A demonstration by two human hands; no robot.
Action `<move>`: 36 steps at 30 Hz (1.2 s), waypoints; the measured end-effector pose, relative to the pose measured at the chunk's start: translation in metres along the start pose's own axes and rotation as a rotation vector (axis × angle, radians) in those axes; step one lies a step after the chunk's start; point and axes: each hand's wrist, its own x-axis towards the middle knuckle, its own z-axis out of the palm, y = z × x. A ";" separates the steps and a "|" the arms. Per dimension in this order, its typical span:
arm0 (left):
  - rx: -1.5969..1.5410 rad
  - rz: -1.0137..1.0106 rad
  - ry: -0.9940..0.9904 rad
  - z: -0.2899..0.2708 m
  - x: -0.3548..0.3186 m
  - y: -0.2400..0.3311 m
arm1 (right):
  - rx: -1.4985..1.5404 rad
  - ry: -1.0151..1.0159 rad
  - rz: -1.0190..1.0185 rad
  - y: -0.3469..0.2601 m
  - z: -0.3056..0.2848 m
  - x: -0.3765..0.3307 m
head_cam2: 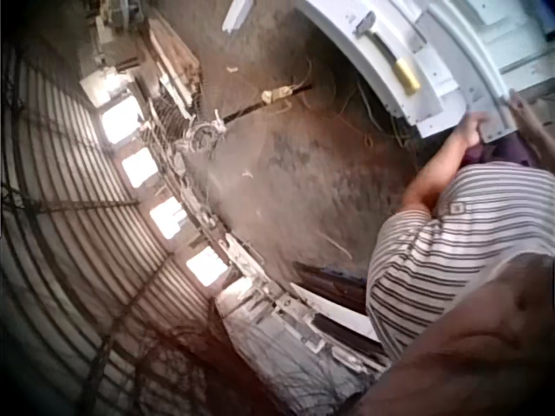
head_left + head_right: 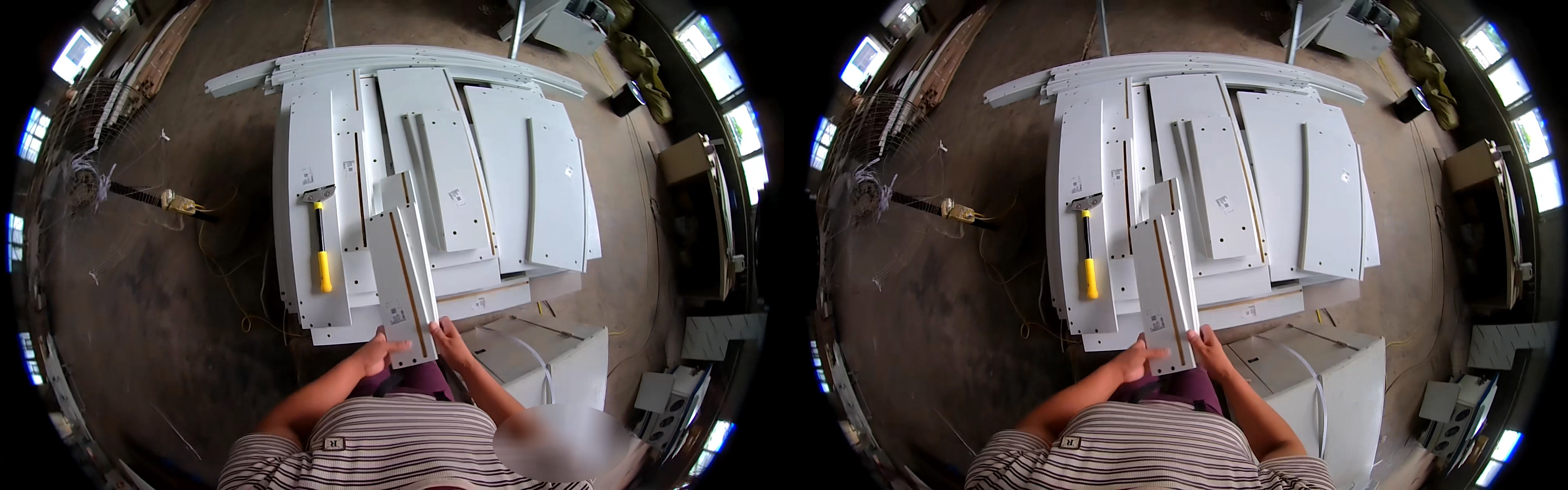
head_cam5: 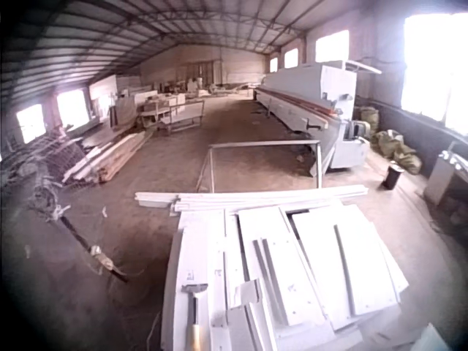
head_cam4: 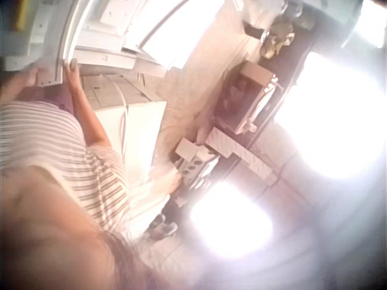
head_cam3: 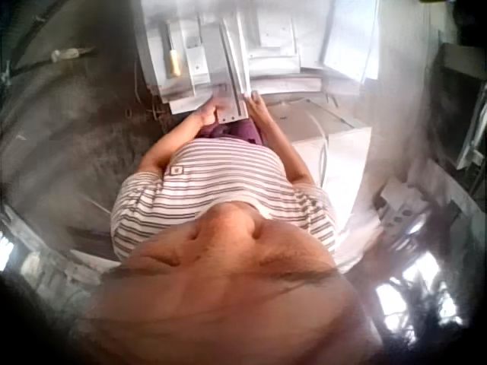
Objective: The person handles white flat-pack furniture panels and plastic strips in a workshop. They repeatedly pick up panels, align them with other pieces, and use a rubber mallet to tap the joints together. The person also handles thin plastic strips, placing them onto the panels before stacking the assembled units.
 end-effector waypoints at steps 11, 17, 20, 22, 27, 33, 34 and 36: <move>0.240 -0.088 -0.224 0.035 -0.060 0.010 | 0.545 -0.035 0.025 -0.028 0.015 -0.064; 0.819 0.014 -0.383 0.118 -0.062 -0.012 | 0.769 0.154 -0.236 -0.042 -0.040 -0.130; 1.124 0.176 -0.559 0.156 -0.052 -0.063 | 0.841 0.407 -0.360 -0.001 -0.075 -0.189; 1.191 0.096 -0.689 0.185 -0.055 -0.098 | 0.818 0.547 -0.404 0.042 -0.099 -0.232; 1.429 -0.234 -1.007 0.233 -0.079 -0.159 | 0.960 0.823 -0.358 0.125 -0.143 -0.384; 1.705 -0.120 -0.872 0.162 -0.050 -0.185 | 0.714 1.286 0.091 0.317 -0.167 -0.525; 1.654 -0.178 -0.790 0.140 -0.041 -0.185 | 0.656 1.305 0.190 0.346 -0.168 -0.549; 1.502 -0.297 -0.578 0.101 -0.032 -0.177 | 0.384 1.326 0.456 0.370 -0.170 -0.577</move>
